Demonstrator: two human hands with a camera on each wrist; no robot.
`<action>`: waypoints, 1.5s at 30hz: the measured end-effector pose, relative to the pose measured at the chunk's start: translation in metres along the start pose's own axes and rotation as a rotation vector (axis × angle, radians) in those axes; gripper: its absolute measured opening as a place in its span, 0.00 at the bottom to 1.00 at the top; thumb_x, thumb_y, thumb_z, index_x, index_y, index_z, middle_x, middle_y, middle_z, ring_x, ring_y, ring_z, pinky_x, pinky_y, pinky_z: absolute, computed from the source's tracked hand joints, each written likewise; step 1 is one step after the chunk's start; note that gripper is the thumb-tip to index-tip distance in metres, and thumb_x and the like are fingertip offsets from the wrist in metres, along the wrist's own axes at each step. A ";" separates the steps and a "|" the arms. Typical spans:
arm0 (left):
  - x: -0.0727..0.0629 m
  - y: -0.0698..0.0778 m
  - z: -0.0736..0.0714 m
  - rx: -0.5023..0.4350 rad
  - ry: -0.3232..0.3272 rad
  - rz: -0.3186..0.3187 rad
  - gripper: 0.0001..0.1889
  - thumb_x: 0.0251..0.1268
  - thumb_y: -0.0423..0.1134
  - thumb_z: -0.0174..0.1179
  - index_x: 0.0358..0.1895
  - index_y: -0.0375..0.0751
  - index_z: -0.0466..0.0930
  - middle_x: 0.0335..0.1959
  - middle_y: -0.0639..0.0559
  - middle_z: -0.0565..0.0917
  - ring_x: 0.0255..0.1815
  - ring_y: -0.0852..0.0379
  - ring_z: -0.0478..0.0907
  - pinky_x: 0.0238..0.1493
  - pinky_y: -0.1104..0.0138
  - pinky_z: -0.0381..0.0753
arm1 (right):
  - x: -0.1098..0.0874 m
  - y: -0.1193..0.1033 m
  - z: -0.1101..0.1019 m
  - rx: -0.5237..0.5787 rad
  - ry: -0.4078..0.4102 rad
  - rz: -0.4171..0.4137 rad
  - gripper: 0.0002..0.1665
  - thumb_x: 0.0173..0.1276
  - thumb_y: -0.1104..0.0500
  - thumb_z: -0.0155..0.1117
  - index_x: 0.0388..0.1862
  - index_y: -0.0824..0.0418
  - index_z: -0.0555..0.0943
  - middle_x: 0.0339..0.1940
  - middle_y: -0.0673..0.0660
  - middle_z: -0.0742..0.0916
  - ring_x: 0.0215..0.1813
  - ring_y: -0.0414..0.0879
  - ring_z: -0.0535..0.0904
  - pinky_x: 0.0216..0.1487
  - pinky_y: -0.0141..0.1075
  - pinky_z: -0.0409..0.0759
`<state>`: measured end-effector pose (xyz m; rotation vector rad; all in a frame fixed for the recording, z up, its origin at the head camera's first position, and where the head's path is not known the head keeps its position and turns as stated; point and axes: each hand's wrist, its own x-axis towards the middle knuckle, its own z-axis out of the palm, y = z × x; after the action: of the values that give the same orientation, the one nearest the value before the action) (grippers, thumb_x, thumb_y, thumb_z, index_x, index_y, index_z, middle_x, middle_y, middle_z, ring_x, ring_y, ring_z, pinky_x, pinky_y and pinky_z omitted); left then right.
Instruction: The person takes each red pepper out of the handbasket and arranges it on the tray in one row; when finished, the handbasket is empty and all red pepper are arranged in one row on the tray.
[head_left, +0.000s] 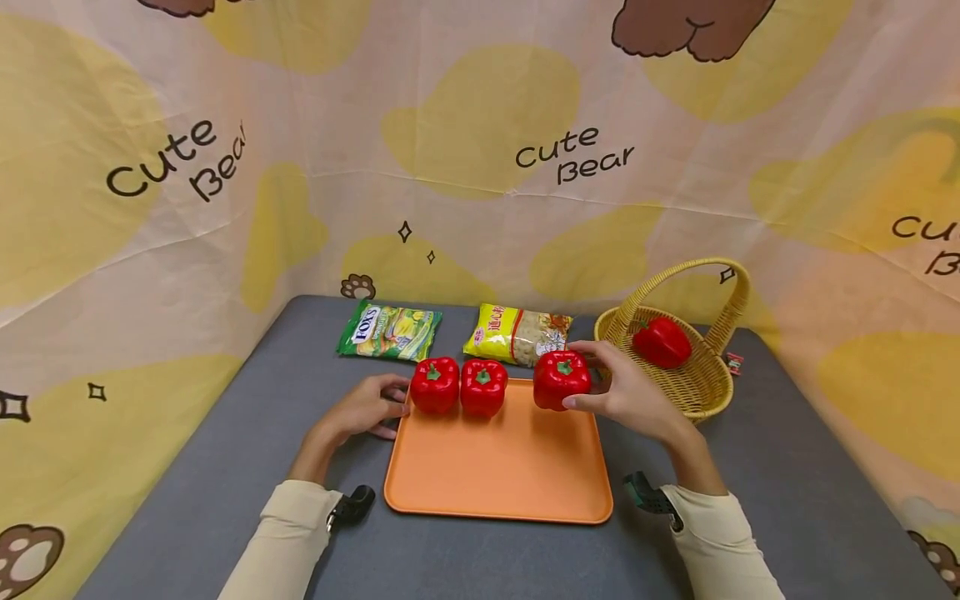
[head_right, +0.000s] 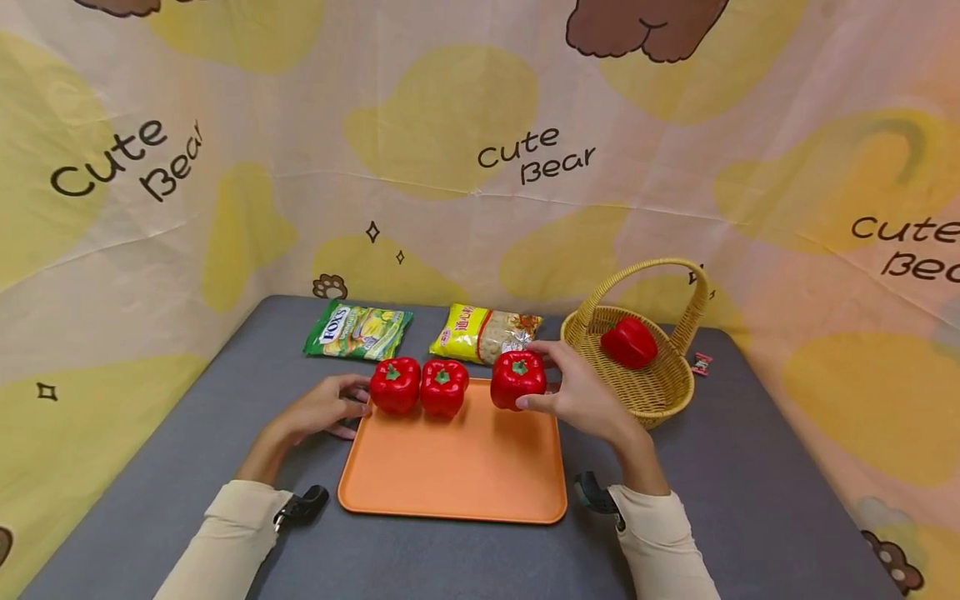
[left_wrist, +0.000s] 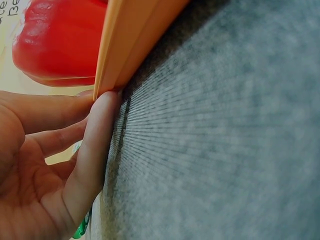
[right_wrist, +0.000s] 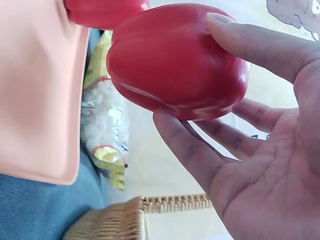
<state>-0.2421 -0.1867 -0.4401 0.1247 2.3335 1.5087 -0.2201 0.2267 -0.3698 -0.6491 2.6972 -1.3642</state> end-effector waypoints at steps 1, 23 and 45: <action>0.000 0.000 0.000 0.002 0.002 0.001 0.27 0.74 0.31 0.59 0.74 0.29 0.70 0.57 0.35 0.80 0.48 0.49 0.84 0.39 0.57 0.93 | 0.001 0.000 0.002 0.008 -0.001 0.001 0.49 0.61 0.53 0.83 0.77 0.61 0.70 0.66 0.61 0.81 0.63 0.59 0.80 0.60 0.56 0.86; 0.002 -0.001 -0.001 -0.003 -0.008 0.005 0.27 0.74 0.31 0.60 0.74 0.29 0.70 0.57 0.35 0.80 0.47 0.50 0.84 0.38 0.57 0.93 | 0.012 0.016 0.031 0.015 -0.017 0.008 0.49 0.61 0.57 0.83 0.78 0.64 0.70 0.65 0.64 0.78 0.69 0.66 0.77 0.65 0.59 0.84; 0.002 0.000 -0.001 -0.002 -0.006 -0.018 0.28 0.73 0.32 0.61 0.74 0.31 0.71 0.57 0.36 0.80 0.49 0.48 0.83 0.39 0.57 0.93 | 0.016 0.024 0.040 -0.031 -0.058 0.021 0.53 0.60 0.56 0.84 0.81 0.61 0.68 0.72 0.63 0.75 0.71 0.63 0.76 0.69 0.60 0.80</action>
<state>-0.2440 -0.1869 -0.4406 0.1078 2.3219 1.5004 -0.2337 0.2024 -0.4109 -0.6501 2.6773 -1.2801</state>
